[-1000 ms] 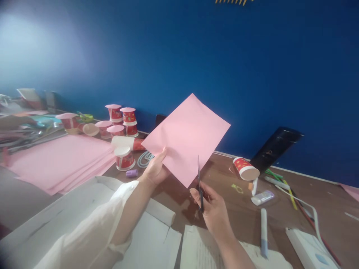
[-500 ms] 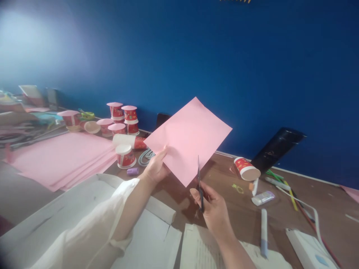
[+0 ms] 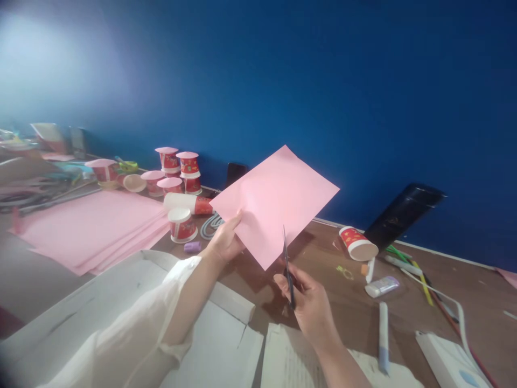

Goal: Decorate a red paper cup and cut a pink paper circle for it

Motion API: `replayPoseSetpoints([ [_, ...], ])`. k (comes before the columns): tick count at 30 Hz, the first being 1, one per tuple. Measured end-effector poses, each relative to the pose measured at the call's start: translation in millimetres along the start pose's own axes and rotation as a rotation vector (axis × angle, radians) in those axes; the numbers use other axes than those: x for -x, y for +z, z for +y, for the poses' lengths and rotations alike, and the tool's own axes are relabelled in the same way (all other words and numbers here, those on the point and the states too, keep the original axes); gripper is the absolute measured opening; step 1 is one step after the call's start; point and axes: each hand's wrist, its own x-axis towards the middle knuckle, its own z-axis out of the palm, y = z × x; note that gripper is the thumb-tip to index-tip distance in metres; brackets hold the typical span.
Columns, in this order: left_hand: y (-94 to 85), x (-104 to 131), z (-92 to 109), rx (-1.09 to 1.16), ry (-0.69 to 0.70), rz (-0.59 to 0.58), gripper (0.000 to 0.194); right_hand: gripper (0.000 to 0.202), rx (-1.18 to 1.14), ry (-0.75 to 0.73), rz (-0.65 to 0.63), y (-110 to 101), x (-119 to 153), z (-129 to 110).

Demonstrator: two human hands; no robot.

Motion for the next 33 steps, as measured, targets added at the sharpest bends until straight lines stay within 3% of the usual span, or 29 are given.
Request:
replayPoseSetpoints([
  [10, -3.2, -3.3, 3.0, -0.035, 0.008, -0.033, 0.022, 0.056, 0.035, -0.028, -0.028, -1.4, -0.3, 0.0],
  [20, -2.8, -3.7, 6.5, -0.026, -0.025, -0.042, 0.01, 0.056, -0.007, 0.01, -0.056, -1.3, -0.9, 0.5],
  [33, -2.3, 0.4, 3.3, -0.078, -0.053, -0.063, 0.013, 0.061, 0.021, 0.034, 0.018, -0.8, 1.1, -9.4],
])
